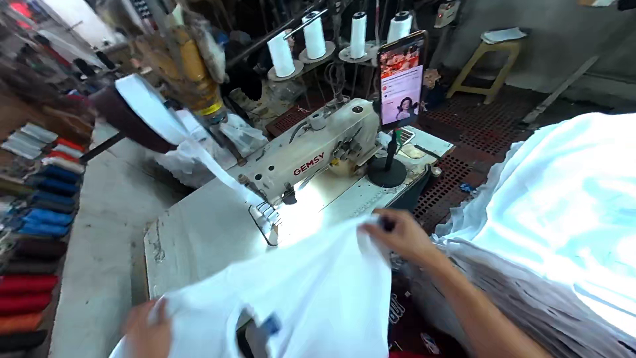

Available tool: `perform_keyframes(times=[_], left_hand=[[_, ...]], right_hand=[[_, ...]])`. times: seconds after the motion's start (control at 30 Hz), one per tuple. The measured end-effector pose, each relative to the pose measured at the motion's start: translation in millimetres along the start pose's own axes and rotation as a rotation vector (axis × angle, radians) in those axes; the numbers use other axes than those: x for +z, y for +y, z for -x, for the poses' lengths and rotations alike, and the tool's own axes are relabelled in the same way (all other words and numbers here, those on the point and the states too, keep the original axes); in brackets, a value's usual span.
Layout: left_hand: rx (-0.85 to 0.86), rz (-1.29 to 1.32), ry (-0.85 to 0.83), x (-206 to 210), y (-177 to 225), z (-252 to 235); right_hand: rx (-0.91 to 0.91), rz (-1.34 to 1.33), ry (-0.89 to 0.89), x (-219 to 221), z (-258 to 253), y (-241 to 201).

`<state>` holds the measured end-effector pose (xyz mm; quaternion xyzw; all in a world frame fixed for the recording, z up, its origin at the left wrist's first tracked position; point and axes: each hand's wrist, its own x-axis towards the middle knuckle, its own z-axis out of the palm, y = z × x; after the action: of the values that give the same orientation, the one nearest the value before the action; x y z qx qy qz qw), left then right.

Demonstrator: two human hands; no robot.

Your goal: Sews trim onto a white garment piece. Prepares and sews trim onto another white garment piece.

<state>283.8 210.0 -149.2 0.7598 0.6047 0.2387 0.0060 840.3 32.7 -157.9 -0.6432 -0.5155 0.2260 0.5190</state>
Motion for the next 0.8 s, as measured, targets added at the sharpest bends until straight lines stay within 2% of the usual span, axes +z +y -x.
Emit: perform_keyframes(times=[0.03, 0.07, 0.1, 0.17, 0.27, 0.37, 0.5, 0.6, 0.73, 0.8], left_hand=[[-0.008, 0.000, -0.006, 37, 13, -6], [-0.031, -0.003, 0.027, 66, 26, -11], [-0.050, 0.009, 0.083, 86, 39, -18], [-0.020, 0.097, 0.149, 102, 83, -31], [0.218, 0.164, 0.015, 122, 146, -33], [0.283, 0.128, -0.235, 153, 168, -25], [0.266, 0.208, -0.332, 162, 174, -22], [0.320, 0.239, -0.388, 166, 193, -18], [0.364, 0.060, -0.237, 184, 215, 2], [0.338, 0.052, -0.242, 186, 218, 0]], right_hand=[[0.082, 0.159, 0.120, 0, -13, 9], [0.148, 0.257, 0.145, 5, -22, 15], [0.162, 0.302, 0.131, 14, -26, 16], [0.067, 0.294, 0.045, 44, -23, 7], [-0.012, 0.304, -0.174, 105, -17, 3], [0.103, 0.482, -0.272, 134, -32, 15], [0.181, 0.622, -0.189, 111, -63, 38], [0.190, 0.678, -0.111, 84, -80, 60], [0.306, 0.701, -0.101, 61, -93, 59], [0.375, 0.709, -0.172, 64, -95, 41]])
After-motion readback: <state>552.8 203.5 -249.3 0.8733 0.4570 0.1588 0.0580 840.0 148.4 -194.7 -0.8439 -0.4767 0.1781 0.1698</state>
